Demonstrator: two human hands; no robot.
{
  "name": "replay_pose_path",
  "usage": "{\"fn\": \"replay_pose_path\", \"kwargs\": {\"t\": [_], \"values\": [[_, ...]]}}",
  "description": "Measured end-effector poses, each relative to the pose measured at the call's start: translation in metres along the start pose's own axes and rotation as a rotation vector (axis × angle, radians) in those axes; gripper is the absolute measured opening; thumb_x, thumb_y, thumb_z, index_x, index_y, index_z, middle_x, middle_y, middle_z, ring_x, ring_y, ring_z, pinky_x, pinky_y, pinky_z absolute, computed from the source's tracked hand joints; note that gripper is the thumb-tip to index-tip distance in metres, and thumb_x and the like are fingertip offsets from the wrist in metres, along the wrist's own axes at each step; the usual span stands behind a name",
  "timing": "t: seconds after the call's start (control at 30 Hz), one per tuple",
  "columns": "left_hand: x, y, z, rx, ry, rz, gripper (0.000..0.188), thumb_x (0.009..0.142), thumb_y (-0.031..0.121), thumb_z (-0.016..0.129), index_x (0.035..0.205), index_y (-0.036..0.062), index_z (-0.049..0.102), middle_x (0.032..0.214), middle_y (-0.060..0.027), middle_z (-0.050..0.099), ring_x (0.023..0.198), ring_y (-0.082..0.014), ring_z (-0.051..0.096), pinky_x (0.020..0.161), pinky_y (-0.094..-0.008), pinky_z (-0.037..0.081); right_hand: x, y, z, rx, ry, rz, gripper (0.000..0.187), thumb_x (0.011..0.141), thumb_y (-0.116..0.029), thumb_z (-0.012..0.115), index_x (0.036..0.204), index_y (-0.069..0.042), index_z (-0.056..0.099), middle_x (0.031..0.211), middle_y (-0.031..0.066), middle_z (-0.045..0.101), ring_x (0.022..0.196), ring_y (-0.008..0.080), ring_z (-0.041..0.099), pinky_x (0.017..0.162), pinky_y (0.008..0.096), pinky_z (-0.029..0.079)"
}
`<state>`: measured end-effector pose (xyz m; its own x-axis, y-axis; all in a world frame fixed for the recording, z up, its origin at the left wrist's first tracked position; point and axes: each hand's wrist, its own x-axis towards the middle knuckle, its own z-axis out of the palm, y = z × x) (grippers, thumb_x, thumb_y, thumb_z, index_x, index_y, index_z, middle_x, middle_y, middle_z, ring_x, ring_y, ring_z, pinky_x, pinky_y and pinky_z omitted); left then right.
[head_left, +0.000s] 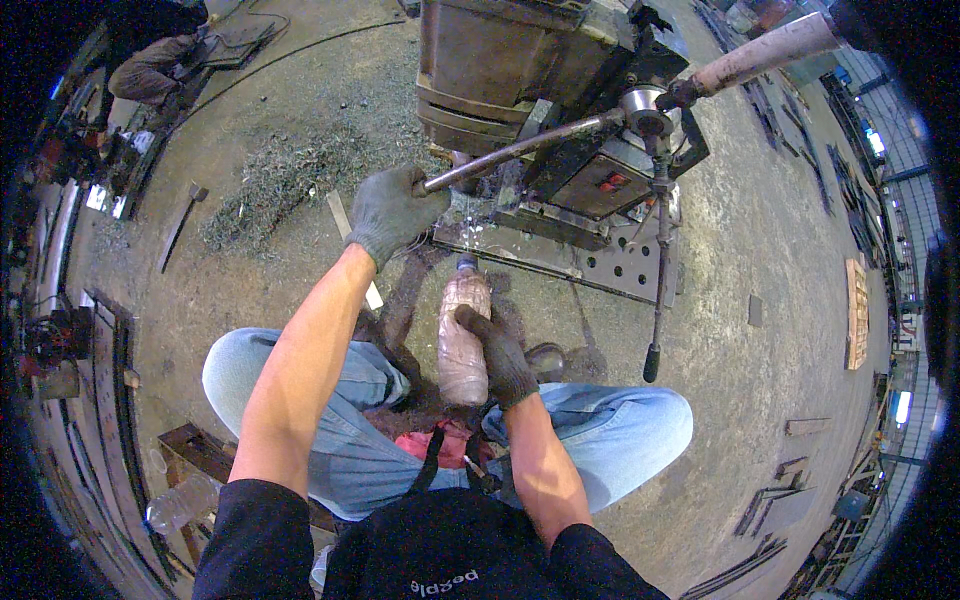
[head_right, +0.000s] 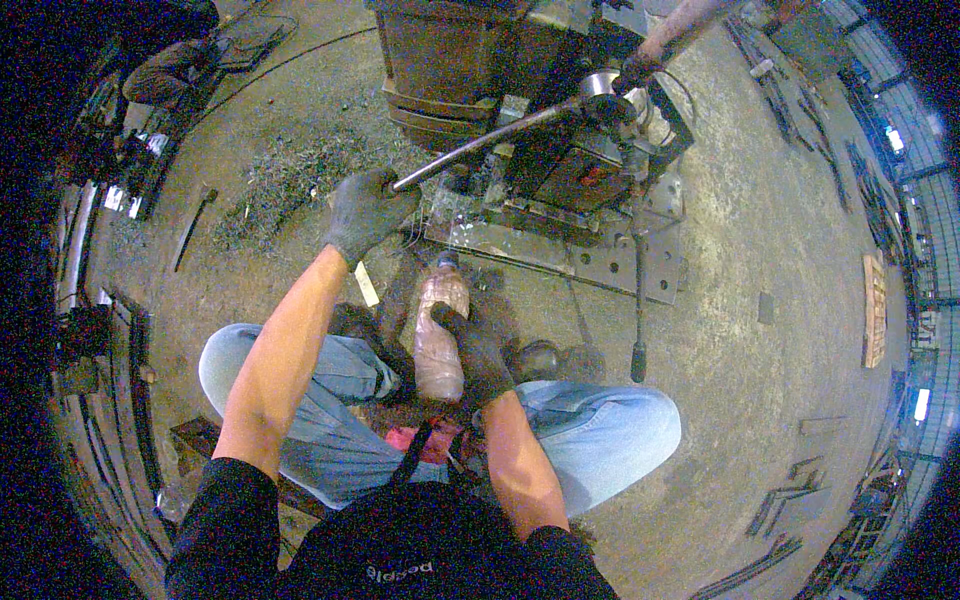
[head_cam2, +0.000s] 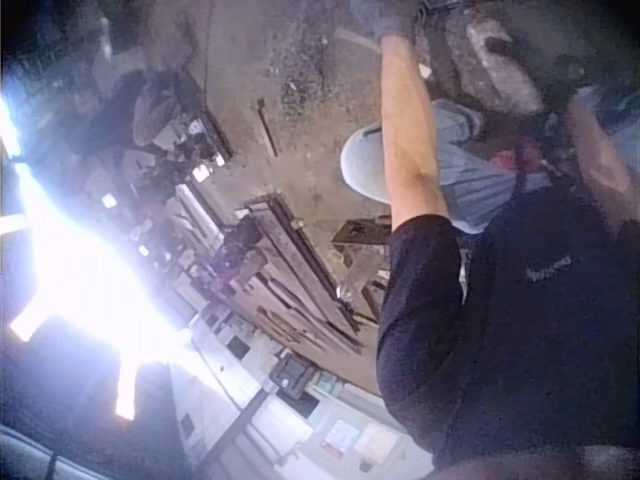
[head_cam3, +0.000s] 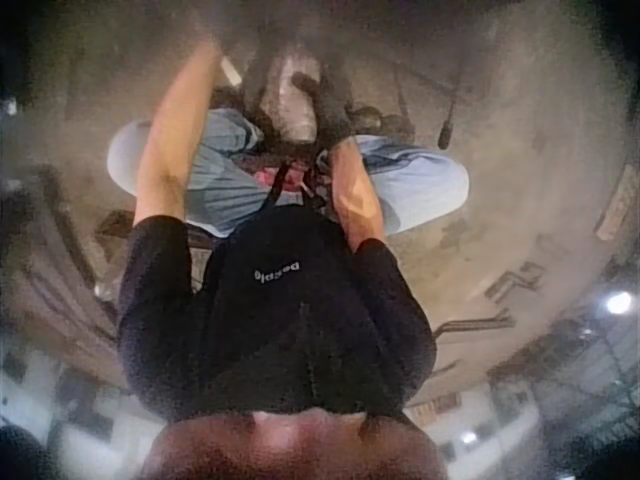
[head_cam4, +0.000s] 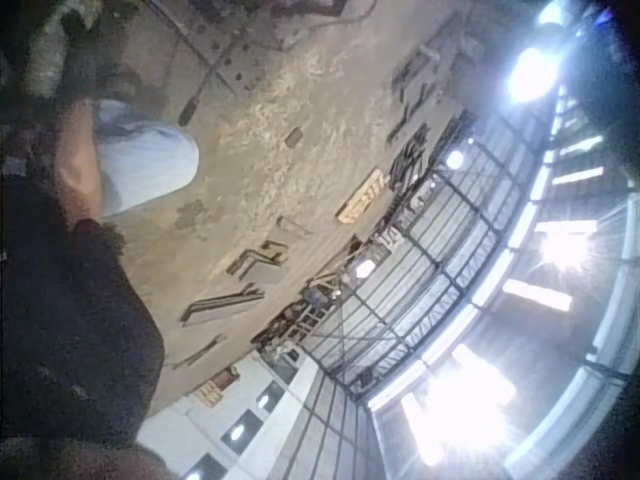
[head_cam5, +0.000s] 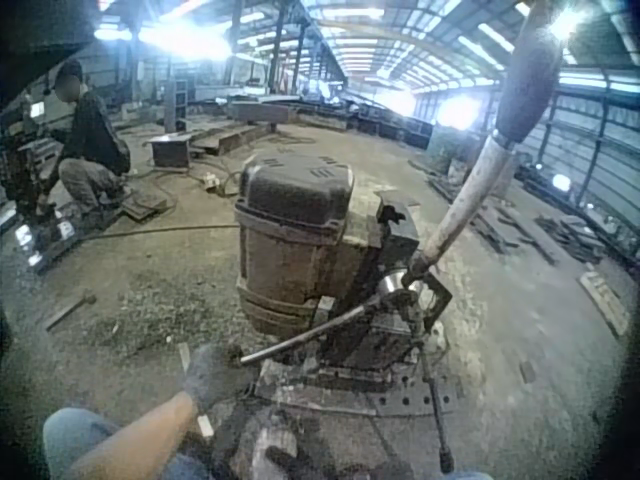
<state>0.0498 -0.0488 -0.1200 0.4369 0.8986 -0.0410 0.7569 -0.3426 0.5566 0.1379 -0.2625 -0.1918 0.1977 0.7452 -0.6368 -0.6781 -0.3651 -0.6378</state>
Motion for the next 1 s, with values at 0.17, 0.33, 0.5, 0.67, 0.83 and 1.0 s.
{"fn": "replay_pose_path", "kwargs": {"t": [0.17, 0.33, 0.5, 0.67, 0.83, 1.0], "values": [[0.001, -0.001, 0.0, 0.008, -0.007, -0.007, 0.04, 0.073, 0.045, 0.065, 0.082, 0.006, 0.069, 0.074, -0.0216, 0.066, 0.075, -0.0391, 0.067, 0.07, -0.0474, 0.052, -0.01, -0.01, 0.01, 0.022, -0.023, -0.055, 0.041, 0.087, -0.022, 0.072, 0.121, -0.005, 0.058, 0.099, 0.0063, 0.064, 0.08, 0.0182, 0.064, 0.07, 0.0332, 0.055], [0.004, -0.008, 0.008, -0.017, 0.019, 0.015, 0.041, 0.073, 0.045, 0.066, 0.082, 0.0052, 0.068, 0.073, -0.0214, 0.066, 0.074, -0.039, 0.067, 0.069, -0.0474, 0.051, -0.005, -0.006, 0.005, 0.025, -0.023, 0.015, 0.041, 0.087, -0.024, 0.072, 0.122, -0.005, 0.058, 0.1, 0.0062, 0.064, 0.082, 0.0185, 0.064, 0.071, 0.0339, 0.055], [0.006, -0.01, 0.013, -0.015, 0.025, 0.023, 0.041, 0.072, 0.045, 0.067, 0.083, 0.0054, 0.069, 0.073, -0.0207, 0.066, 0.073, -0.038, 0.067, 0.068, -0.0471, 0.051, -0.002, -0.002, 0.003, -0.028, 0.0, 0.001, 0.043, 0.088, -0.025, 0.071, 0.123, -0.005, 0.057, 0.1, 0.0061, 0.064, 0.082, 0.0187, 0.064, 0.072, 0.034, 0.055], [0.003, -0.008, 0.01, -0.029, 0.012, 0.027, 0.04, 0.072, 0.044, 0.067, 0.083, 0.0057, 0.069, 0.074, -0.0204, 0.066, 0.073, -0.0376, 0.067, 0.068, -0.0475, 0.051, 0.0, 0.0, 0.0, 0.027, -0.021, 0.058, 0.045, 0.088, -0.025, 0.071, 0.125, -0.005, 0.056, 0.101, 0.0069, 0.064, 0.082, 0.0188, 0.064, 0.071, 0.0344, 0.055], [0.004, -0.005, 0.012, -0.029, 0.006, 0.037, 0.039, 0.073, 0.043, 0.065, 0.083, 0.006, 0.069, 0.074, -0.0207, 0.066, 0.073, -0.0385, 0.067, 0.069, -0.048, 0.051, 0.004, 0.005, -0.006, -0.039, -0.016, -0.007, 0.041, 0.089, -0.024, 0.07, 0.123, -0.005, 0.057, 0.098, 0.0065, 0.064, 0.08, 0.018, 0.063, 0.068, 0.0333, 0.055], [0.005, -0.006, 0.012, -0.007, -0.003, 0.011, 0.039, 0.072, 0.043, 0.066, 0.085, 0.0063, 0.07, 0.075, -0.0215, 0.067, 0.074, -0.0382, 0.068, 0.07, -0.0479, 0.052, 0.003, 0.001, -0.003, -0.043, -0.018, 0.055, 0.041, 0.089, -0.024, 0.07, 0.123, -0.006, 0.057, 0.097, 0.0061, 0.064, 0.078, 0.0178, 0.063, 0.065, 0.0335, 0.055]]}}
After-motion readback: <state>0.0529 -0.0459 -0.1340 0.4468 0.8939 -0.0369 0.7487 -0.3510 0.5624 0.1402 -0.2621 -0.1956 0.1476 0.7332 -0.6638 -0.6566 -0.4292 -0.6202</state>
